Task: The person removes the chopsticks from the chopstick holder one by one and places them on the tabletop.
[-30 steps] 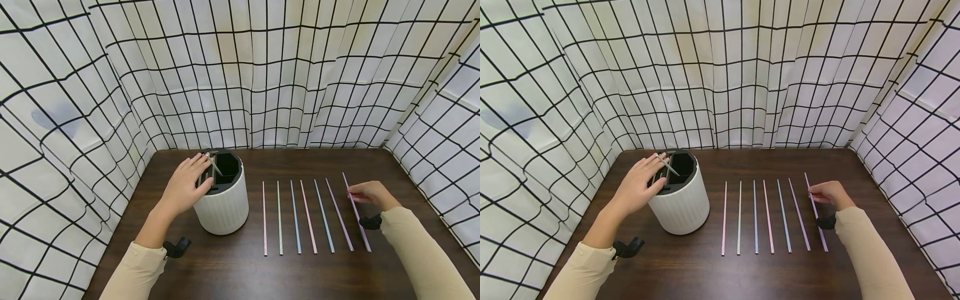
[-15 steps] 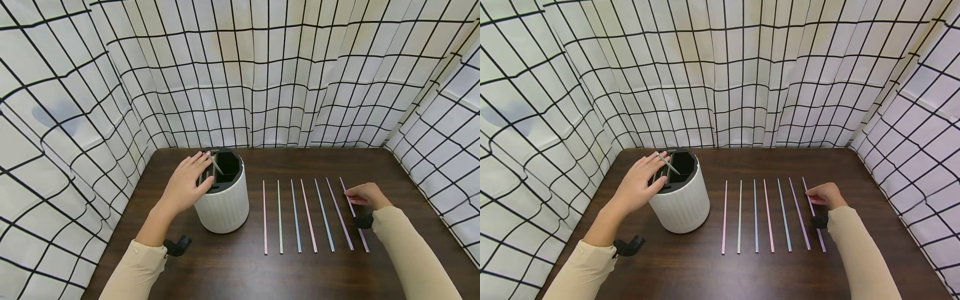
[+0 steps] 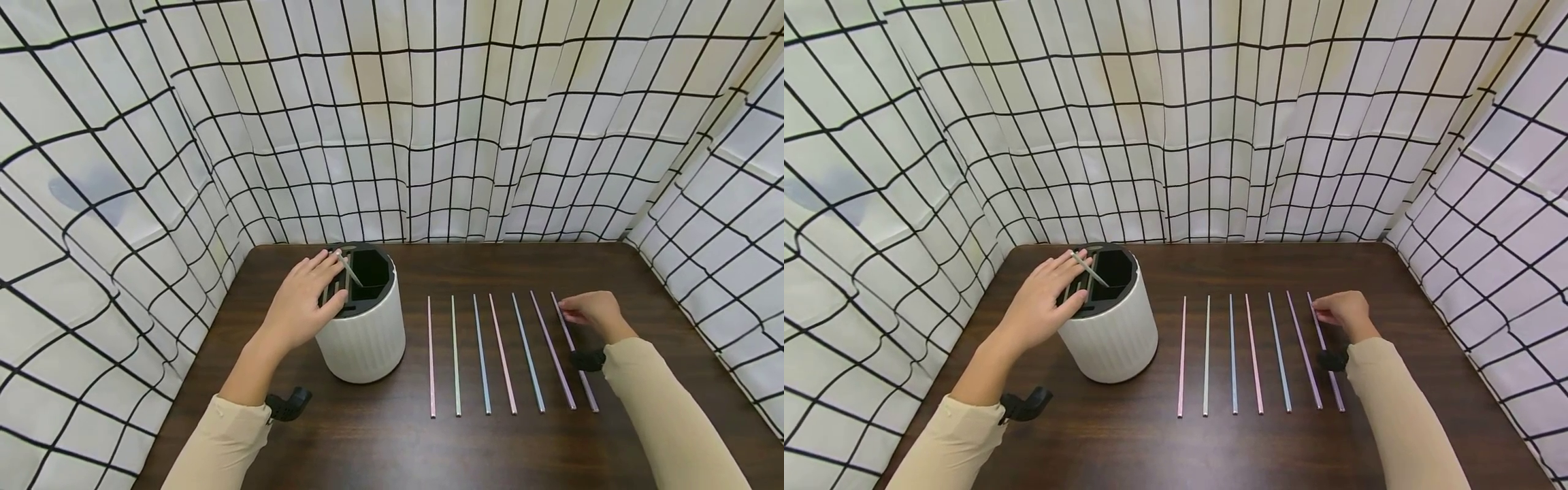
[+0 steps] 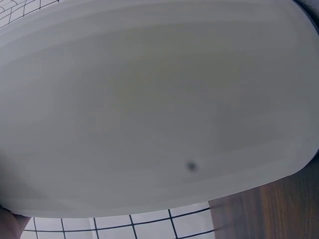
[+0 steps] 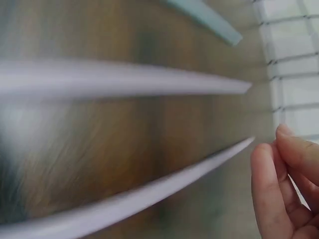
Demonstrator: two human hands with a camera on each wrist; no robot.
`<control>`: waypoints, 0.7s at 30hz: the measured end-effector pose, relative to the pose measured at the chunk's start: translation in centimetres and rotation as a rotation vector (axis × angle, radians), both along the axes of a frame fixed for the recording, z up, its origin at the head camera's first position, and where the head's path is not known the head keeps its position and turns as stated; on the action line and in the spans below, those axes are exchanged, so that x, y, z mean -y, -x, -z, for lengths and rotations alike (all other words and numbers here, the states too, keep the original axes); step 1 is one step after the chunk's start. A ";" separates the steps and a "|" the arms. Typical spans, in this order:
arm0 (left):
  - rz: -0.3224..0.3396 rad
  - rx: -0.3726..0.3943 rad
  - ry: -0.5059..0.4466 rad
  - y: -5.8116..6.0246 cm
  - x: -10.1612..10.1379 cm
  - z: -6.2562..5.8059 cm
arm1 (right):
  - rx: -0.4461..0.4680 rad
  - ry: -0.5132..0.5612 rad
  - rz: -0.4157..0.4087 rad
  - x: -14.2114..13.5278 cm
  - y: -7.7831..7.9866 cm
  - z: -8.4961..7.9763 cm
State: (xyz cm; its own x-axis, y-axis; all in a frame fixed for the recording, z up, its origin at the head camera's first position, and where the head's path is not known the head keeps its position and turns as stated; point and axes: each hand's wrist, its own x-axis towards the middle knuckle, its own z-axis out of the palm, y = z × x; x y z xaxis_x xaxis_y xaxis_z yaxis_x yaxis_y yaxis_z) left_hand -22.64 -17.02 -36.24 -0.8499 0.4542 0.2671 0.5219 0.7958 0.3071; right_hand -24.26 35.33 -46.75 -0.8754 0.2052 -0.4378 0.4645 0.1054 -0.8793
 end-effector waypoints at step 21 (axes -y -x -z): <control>0.011 -0.004 0.000 -0.1 -0.1 -0.1 | -0.471 -0.054 -0.413 20.6 -0.5 -11.3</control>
